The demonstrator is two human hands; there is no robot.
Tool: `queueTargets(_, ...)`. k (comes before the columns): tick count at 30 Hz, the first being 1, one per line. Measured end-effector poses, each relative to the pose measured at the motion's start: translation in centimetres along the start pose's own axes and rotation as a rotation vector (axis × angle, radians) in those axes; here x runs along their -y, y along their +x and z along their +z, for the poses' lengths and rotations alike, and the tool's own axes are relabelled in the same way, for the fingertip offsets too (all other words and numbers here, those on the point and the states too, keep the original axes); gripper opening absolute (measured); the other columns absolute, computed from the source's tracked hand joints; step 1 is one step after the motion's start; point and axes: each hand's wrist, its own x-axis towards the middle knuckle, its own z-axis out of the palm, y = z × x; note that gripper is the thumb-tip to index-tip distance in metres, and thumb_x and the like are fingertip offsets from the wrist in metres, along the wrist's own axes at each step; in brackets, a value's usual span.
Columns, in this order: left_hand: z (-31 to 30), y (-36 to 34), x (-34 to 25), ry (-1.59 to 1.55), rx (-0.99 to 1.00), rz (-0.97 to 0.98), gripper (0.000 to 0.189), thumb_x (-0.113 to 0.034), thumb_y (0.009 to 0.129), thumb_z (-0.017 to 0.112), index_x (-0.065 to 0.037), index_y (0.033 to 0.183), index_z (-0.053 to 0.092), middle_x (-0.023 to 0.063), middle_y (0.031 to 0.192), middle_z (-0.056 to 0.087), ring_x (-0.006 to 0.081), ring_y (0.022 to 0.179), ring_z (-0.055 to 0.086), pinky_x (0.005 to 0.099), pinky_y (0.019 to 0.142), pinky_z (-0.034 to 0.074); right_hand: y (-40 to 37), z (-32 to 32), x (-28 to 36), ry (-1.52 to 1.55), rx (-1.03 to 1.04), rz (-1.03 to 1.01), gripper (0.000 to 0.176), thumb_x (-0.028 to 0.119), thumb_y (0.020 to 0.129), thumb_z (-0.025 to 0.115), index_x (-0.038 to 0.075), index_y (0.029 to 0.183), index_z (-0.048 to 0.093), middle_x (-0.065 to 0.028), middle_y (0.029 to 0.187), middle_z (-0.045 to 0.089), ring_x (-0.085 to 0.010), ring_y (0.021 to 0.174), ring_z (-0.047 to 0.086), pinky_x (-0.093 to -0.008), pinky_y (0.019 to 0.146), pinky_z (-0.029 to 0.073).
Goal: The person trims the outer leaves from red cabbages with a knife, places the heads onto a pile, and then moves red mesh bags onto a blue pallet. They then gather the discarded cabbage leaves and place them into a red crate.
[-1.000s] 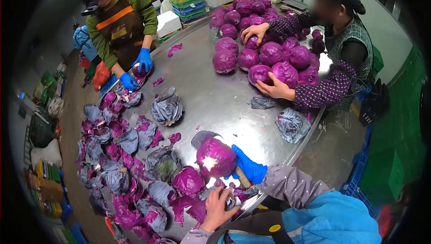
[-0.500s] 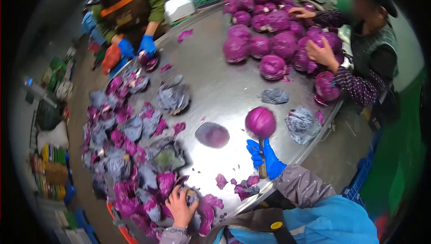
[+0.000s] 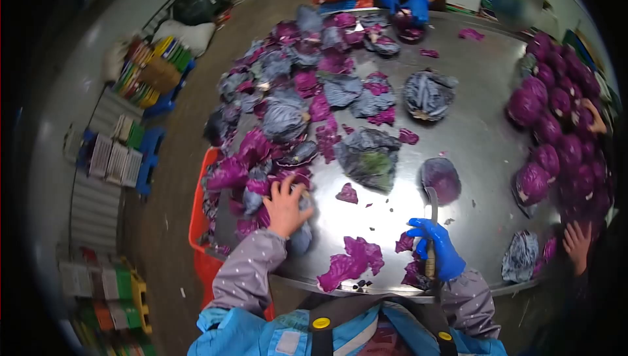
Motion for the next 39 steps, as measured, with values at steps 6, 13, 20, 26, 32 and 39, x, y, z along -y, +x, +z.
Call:
queueTargets(6,0.5,4.5,11.1,0.148,0.028,-0.31,0.052,-0.028,0.06,0.074,-0.014,0.106,0.053,0.0124,0.125,0.038,0.0392,0.119,0.033,0.0633,0.084,0.031,0.8,1.8,-0.5,-0.037,0.0,0.05,0.042,0.033,0.092,0.049,-0.001,0.117,0.052,-0.0108,0.092,0.063,-0.0096,0.057,0.053,-0.0208,0.052,0.044)
queueTargets(13,-0.8,17.1,11.0,-0.658,-0.151,-0.248,0.093,-0.033,0.063,0.078,0.001,0.134,0.028,0.0216,0.13,0.038,0.0317,0.121,0.039,0.0393,0.099,0.034,2.1,3.2,-0.8,-0.08,-0.055,0.094,0.04,0.031,0.092,0.049,-0.001,0.117,0.053,-0.0102,0.092,0.064,-0.0084,0.057,0.052,-0.0197,0.054,0.044)
queueTargets(20,1.8,22.3,10.7,-1.09,0.107,-0.369,0.104,-0.036,0.058,0.083,0.002,0.137,0.025,0.0218,0.132,0.039,0.029,0.12,0.043,0.0333,0.1,0.033,1.3,5.8,-0.5,-0.085,-0.043,0.129,0.039,0.031,0.094,0.046,0.001,0.119,0.053,-0.0068,0.094,0.063,-0.0067,0.057,0.051,-0.0185,0.052,0.043)
queueTargets(26,4.0,19.2,10.4,-1.153,-0.132,-0.459,0.096,-0.03,0.061,0.081,0.001,0.135,0.028,0.0199,0.13,0.042,0.0282,0.119,0.043,0.0336,0.099,0.034,1.9,7.5,-0.6,-0.124,0.013,0.185,0.039,0.03,0.094,0.045,0.002,0.12,0.052,-0.0062,0.093,0.062,-0.0065,0.057,0.052,-0.0178,0.05,0.042)
queueTargets(32,1.9,12.0,8.4,-1.863,0.091,-0.572,0.076,-0.027,0.077,0.068,-0.002,0.137,0.027,0.0147,0.131,0.043,0.0257,0.115,0.048,0.0368,0.095,0.04,1.5,7.8,-0.7,-0.21,0.077,0.195,0.039,0.026,0.094,0.047,0.003,0.126,0.045,-0.0062,0.096,0.061,-0.0055,0.058,0.052,-0.0168,0.047,0.04)
queueTargets(39,-0.6,-0.4,3.6,-2.089,0.356,-0.72,0.059,-0.031,0.084,0.061,-0.008,0.131,0.034,0.0104,0.124,0.049,0.0235,0.111,0.051,0.0399,0.091,0.045,2.0,9.3,-2.2,-0.702,-0.032,-0.267,0.034,0.003,0.088,0.052,0.002,0.121,0.045,-0.0097,0.113,0.056,-0.0166,0.101,0.055,-0.0282,0.086,0.044)
